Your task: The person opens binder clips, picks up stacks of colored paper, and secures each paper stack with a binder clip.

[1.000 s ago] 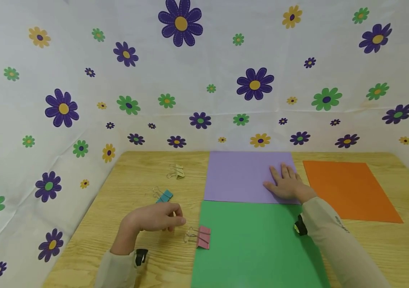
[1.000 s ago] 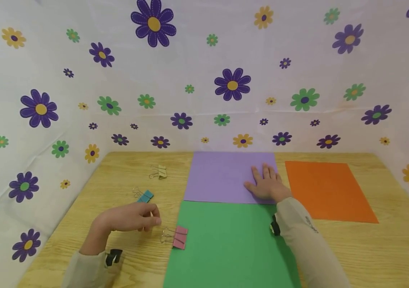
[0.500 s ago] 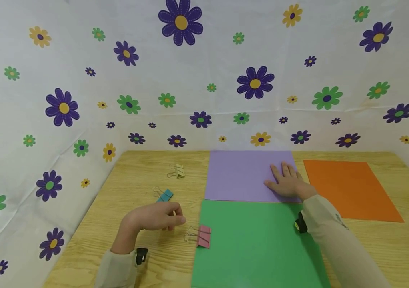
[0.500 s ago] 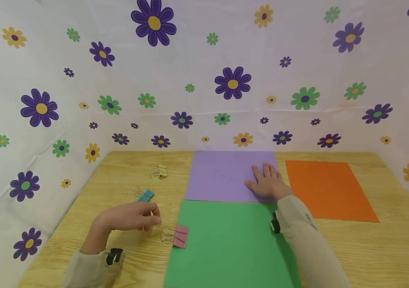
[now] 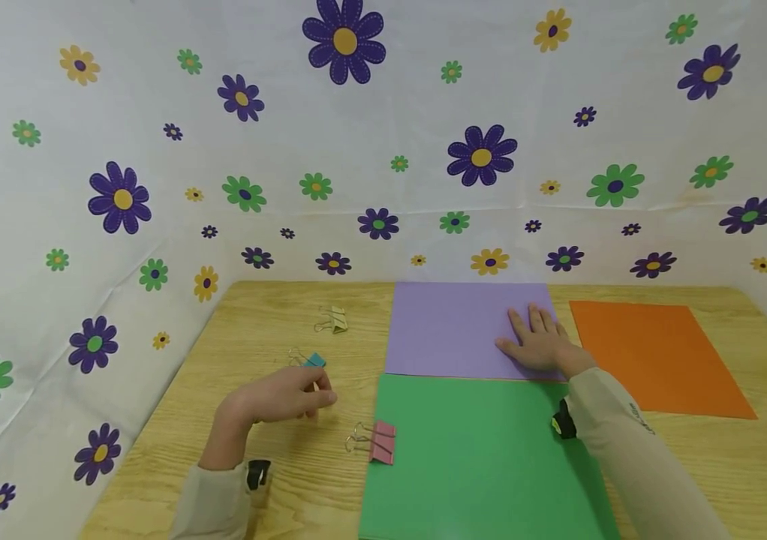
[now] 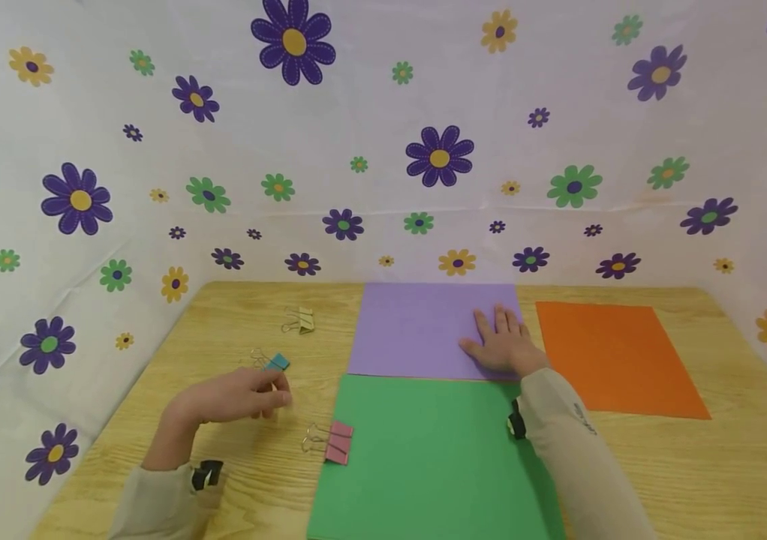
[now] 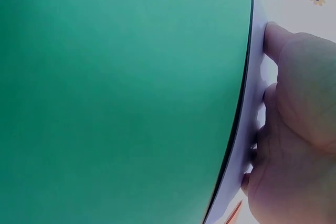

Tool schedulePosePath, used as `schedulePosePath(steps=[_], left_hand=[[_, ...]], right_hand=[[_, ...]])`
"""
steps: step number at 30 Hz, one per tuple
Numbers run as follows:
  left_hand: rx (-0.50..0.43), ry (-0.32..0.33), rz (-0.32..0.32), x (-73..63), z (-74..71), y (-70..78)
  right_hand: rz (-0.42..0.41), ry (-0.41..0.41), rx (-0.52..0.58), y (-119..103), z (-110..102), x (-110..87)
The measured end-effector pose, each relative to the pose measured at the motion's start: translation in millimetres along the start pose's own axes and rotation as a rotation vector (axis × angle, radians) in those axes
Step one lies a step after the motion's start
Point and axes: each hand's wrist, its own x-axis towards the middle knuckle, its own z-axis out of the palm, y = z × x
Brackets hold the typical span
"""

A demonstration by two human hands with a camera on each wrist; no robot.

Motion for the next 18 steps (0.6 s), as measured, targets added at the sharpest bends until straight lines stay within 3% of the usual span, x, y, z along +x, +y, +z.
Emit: schedulePosePath(steps=[5,11,16,18], left_hand=[[-0.007,0.124,0.017,0.9,-5.0,-3.3],[-0.04,0.298,-0.02,5.0,-6.8,-8.0],[-0.073,0.48,-0.088,8.0,-8.4,-10.1],[-0.076,0.52,-0.136,8.8,-9.3,-10.3]], right_hand=[[-0.008,-0.005,-0.013,6.3,2.8,2.8],[-0.01,0.008,0.007,7.9,2.8,2.4],[-0.026,0.018,0.015,8.9,4.2,1.8],[-0.031,0.019,0.007,10.1,5.3,3.0]])
